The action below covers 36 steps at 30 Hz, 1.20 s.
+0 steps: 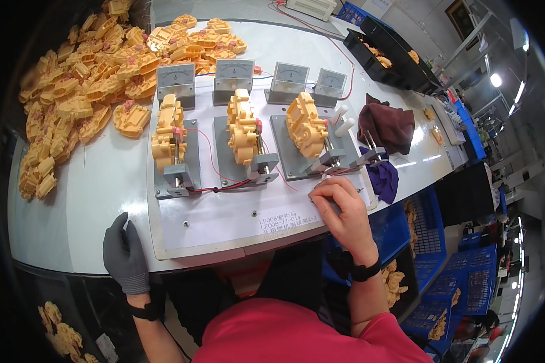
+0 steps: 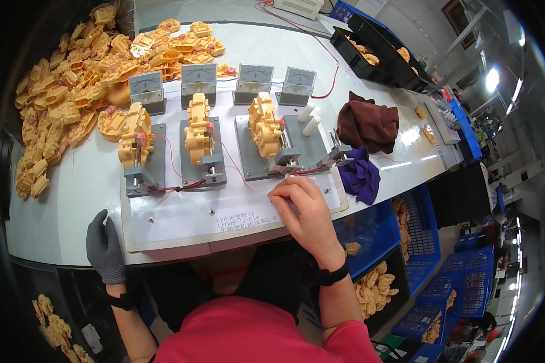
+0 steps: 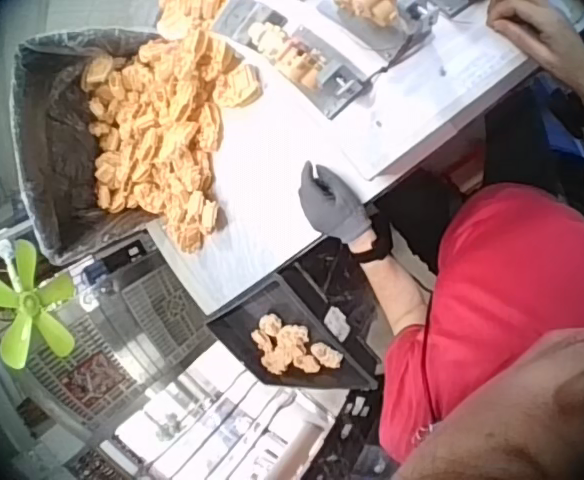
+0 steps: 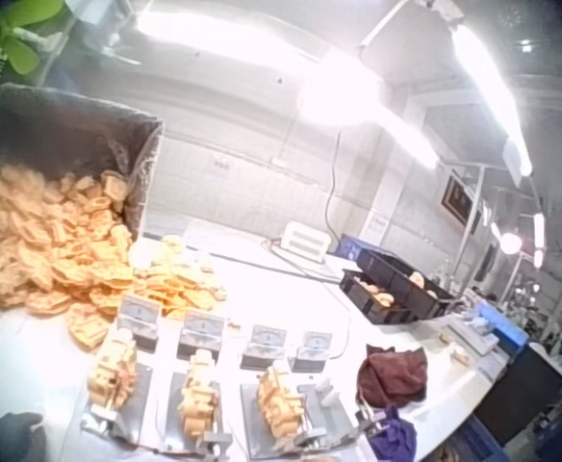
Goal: The person repeatedly picks up yellow plastic components from a pile and places them into a testing jig on a white workbench. They manipulate the parts to fit them into the jig's slots, then remove them and return them to the pile or a nearby bin. The process is repeated continuously throughout the clip.
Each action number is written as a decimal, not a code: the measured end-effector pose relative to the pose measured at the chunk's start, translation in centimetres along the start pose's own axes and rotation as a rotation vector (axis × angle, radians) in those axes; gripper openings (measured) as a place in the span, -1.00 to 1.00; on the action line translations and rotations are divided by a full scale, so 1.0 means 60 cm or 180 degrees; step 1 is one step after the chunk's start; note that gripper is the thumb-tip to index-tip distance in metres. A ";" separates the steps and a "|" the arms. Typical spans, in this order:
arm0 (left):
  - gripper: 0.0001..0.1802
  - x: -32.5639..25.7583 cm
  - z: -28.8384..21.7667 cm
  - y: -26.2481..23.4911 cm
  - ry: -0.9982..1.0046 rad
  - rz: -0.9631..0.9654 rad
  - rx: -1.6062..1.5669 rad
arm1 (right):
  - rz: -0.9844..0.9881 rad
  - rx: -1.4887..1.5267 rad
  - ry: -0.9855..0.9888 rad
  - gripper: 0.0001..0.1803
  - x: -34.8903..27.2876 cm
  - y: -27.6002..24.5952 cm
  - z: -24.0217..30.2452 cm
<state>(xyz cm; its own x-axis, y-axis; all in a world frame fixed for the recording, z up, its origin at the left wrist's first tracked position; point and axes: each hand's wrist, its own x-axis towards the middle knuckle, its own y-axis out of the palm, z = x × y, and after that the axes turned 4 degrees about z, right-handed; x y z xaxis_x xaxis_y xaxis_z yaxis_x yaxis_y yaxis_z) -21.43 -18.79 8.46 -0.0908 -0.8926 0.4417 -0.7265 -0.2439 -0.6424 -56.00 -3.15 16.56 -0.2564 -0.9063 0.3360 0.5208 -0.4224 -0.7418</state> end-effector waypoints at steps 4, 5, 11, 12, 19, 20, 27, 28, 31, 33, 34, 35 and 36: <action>-0.77 0.000 -0.001 -0.007 -0.0187 0.0228 0.0036 | 0.0000 0.0018 -0.0004 -0.91 0.000 0.001 -0.002; -0.76 -0.001 -0.002 -0.011 -0.0288 0.0343 0.0059 | 0.0002 0.0018 -0.0008 -0.91 0.000 0.001 -0.002; -0.79 0.001 0.003 0.000 0.0028 -0.0001 0.0001 | -0.0003 0.0001 0.0013 -0.90 0.000 0.001 0.000; -0.79 0.001 0.004 0.002 0.0041 -0.0017 -0.0039 | -0.0003 -0.0006 0.0007 -0.90 0.000 0.002 0.000; -0.76 0.000 -0.004 -0.012 -0.0383 0.0389 0.0072 | -0.0018 0.0022 -0.0009 -0.90 -0.001 -0.001 -0.001; -0.76 0.000 -0.003 -0.011 -0.0397 0.0400 0.0075 | -0.0012 0.0020 -0.0009 -0.90 -0.001 0.000 -0.002; -0.79 0.001 -0.001 0.000 -0.0054 -0.0001 0.0004 | -0.0040 -0.0011 -0.0065 -0.91 0.001 0.003 -0.002; -0.79 0.000 -0.002 0.000 -0.0047 0.0007 0.0015 | -0.0041 -0.0006 -0.0063 -0.91 0.001 0.003 -0.002; -0.79 0.001 -0.003 -0.001 -0.0072 0.0019 0.0019 | -0.0048 -0.0016 -0.0079 -0.91 0.000 0.003 -0.002; -0.79 0.001 -0.002 -0.001 -0.0072 0.0019 0.0006 | -0.0054 -0.0038 -0.0092 -0.91 0.000 0.003 -0.002; -0.79 0.001 -0.002 -0.001 -0.0057 0.0016 -0.0005 | -0.0057 -0.0053 -0.0097 -0.91 0.000 0.003 -0.002; -0.79 0.000 -0.002 -0.001 -0.0042 0.0011 -0.0014 | -0.0060 -0.0067 -0.0103 -0.91 0.001 0.004 -0.002; -0.79 0.000 0.000 0.000 -0.0034 0.0004 -0.0023 | -0.0058 -0.0059 -0.0098 -0.91 0.001 0.004 -0.002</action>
<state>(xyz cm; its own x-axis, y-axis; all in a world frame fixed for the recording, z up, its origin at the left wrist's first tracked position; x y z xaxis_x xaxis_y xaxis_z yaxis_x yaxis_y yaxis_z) -21.43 -18.78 8.48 -0.0846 -0.8969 0.4341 -0.7313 -0.2400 -0.6384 -56.02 -3.28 16.33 -0.2403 -0.8986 0.3670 0.5010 -0.4386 -0.7460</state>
